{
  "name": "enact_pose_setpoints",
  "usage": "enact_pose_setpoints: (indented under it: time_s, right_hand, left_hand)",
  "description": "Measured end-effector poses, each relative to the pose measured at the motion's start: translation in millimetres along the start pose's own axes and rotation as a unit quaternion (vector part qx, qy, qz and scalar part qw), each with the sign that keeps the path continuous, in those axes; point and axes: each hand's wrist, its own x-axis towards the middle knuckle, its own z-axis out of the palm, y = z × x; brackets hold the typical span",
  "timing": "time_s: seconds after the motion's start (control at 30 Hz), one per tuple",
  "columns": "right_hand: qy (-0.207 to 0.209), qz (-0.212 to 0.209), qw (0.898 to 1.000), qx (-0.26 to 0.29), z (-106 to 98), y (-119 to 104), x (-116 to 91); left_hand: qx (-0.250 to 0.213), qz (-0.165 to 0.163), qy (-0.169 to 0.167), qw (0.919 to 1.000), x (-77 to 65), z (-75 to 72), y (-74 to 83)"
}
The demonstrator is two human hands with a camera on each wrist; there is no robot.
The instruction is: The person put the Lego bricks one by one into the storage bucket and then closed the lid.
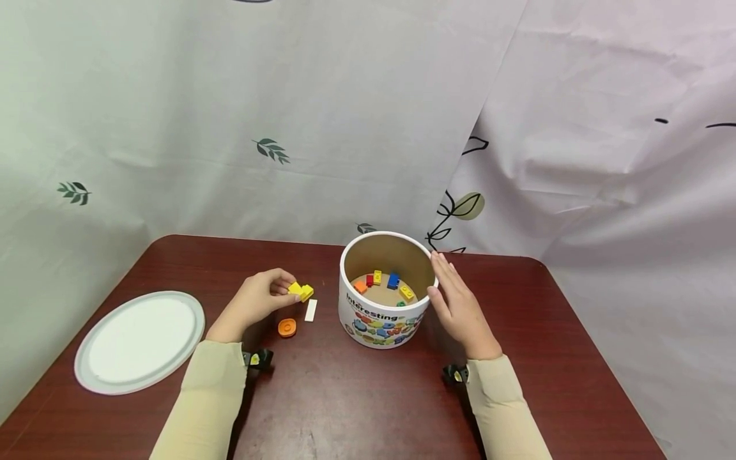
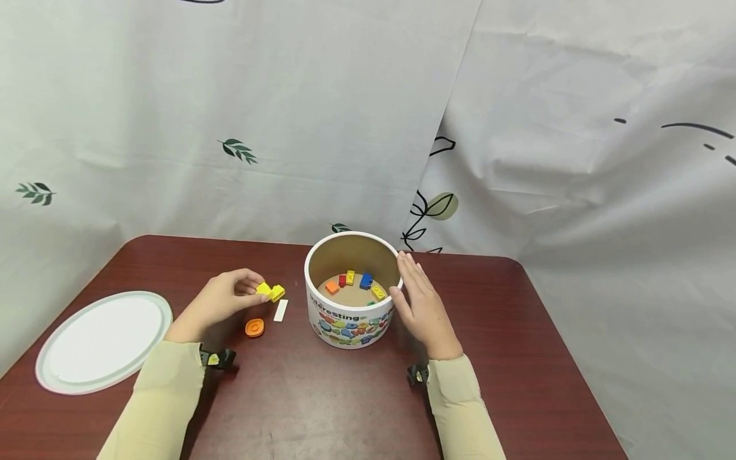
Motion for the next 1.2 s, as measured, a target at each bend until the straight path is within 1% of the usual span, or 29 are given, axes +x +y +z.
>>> enact_pose_setpoints:
  time_s: [0.23, 0.37, 0.57, 0.7, 0.9, 1.0, 1.1, 1.2]
  right_hand:
    - [0.000, 0.002, 1.000, -0.001, 0.1, -0.4, 0.3]
    - [-0.001, 0.003, 1.000, 0.001, -0.2, -0.2, 0.3]
    - [-0.001, -0.001, 1.000, 0.001, -0.7, -0.1, 0.7]
    - [0.000, -0.005, 1.000, 0.000, -1.3, -0.3, 0.9]
    - [-0.002, -0.006, 1.000, -0.004, -0.5, -0.4, 1.4]
    - [-0.002, -0.004, 1.000, -0.005, -0.6, -0.5, 1.2]
    - [0.002, -0.002, 1.000, -0.001, -0.8, -0.5, 0.7]
    - [0.005, -0.005, 1.000, 0.004, 0.6, 0.0, 0.5]
  left_hand:
    - [-0.026, 0.013, 0.019, 0.9994, -1.3, -0.9, 9.1]
    - [-0.070, 0.020, 0.024, 0.9971, 0.0, -0.4, 13.3]
    - [-0.153, 0.017, 0.022, 0.9879, -0.1, 0.2, 18.6]
    - [-0.193, 0.015, 0.019, 0.9809, 0.9, 2.3, 21.2]
    - [-0.234, 0.020, 0.023, 0.9717, 0.4, 5.8, 26.4]
    - [-0.257, 0.019, 0.029, 0.9658, 0.1, 8.2, 33.6]
    - [-0.273, 0.020, 0.035, 0.9611, -0.9, 10.1, 44.4]
    - [-0.268, 0.023, 0.042, 0.9623, -3.5, 11.0, 56.5]
